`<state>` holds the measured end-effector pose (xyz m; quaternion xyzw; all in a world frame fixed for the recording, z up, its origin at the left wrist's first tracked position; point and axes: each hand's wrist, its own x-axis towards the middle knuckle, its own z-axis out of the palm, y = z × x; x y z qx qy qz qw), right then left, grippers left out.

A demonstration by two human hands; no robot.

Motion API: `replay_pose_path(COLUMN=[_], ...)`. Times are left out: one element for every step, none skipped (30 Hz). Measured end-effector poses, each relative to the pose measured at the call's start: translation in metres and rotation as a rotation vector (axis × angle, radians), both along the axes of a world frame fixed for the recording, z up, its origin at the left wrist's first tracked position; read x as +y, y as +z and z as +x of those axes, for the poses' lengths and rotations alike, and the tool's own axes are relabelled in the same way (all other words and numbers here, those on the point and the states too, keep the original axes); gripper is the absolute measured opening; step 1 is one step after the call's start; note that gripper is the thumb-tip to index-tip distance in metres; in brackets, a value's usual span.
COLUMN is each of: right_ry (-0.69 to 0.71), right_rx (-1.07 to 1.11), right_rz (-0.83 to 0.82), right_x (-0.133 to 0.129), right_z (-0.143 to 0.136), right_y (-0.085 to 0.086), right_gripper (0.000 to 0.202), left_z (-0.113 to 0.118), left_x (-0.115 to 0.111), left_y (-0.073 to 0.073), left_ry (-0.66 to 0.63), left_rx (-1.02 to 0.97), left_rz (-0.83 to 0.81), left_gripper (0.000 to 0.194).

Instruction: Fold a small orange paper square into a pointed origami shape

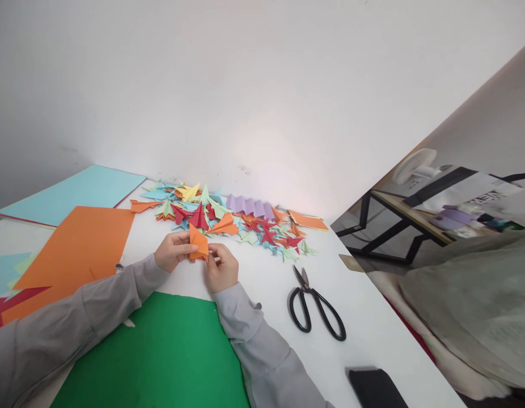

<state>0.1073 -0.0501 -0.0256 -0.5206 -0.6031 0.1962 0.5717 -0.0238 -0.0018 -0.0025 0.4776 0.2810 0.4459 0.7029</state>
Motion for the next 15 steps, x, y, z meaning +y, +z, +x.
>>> replay_pose_path(right_ry=[-0.005,-0.012,-0.018,-0.022,-0.022,-0.021,-0.019,-0.016,-0.013,-0.008,-0.003,0.004,0.011,0.019,0.025], right_rx=[0.004,0.008,0.01,0.011,0.008,0.005,0.003,0.001,0.0,-0.003,-0.008,-0.016,-0.026,-0.037,-0.046], right_rz=[0.002,0.005,0.007,0.008,0.009,0.012,0.015,0.019,0.024,0.03,0.036,0.044,0.053,0.061,0.066], right_x=[0.0,0.001,0.001,0.001,0.001,0.001,0.001,0.0,0.0,0.0,-0.001,-0.001,-0.001,-0.002,-0.002], right_z=[0.0,0.0,0.0,0.0,0.0,0.0,0.0,0.0,0.0,-0.001,-0.001,-0.001,-0.001,-0.002,-0.002], right_y=[-0.001,-0.001,-0.001,-0.002,-0.002,-0.001,-0.001,-0.001,0.0,0.0,0.001,0.001,0.001,0.002,0.002], right_gripper=[0.015,0.014,0.014,0.014,0.014,0.014,0.014,0.014,0.015,0.015,0.015,0.016,0.016,0.017,0.017], left_z=[0.0,-0.001,-0.001,-0.001,0.0,0.0,0.001,0.001,0.002,0.002,0.003,0.003,0.003,0.003,0.003], left_x=[0.0,-0.001,-0.001,-0.001,-0.001,-0.001,0.0,0.0,0.001,0.002,0.004,0.004,0.005,0.005,0.005], left_y=[0.001,0.001,0.002,0.002,0.002,0.001,0.0,-0.002,-0.004,-0.006,-0.008,-0.009,-0.01,-0.01,-0.01], left_ry=[-0.01,-0.021,-0.029,-0.031,-0.025,-0.009,0.009,0.025,0.04,0.051,0.064,0.076,0.087,0.098,0.105], left_rx=[-0.01,-0.018,-0.021,-0.018,-0.009,0.002,0.012,0.019,0.023,0.023,0.023,0.022,0.02,0.017,0.011], left_rz=[-0.004,-0.006,-0.005,0.0,0.009,0.017,0.021,0.019,0.011,-0.002,-0.015,-0.026,-0.035,-0.043,-0.05], left_gripper=[0.029,0.03,0.032,0.034,0.036,0.037,0.038,0.037,0.036,0.036,0.035,0.034,0.034,0.033,0.033])
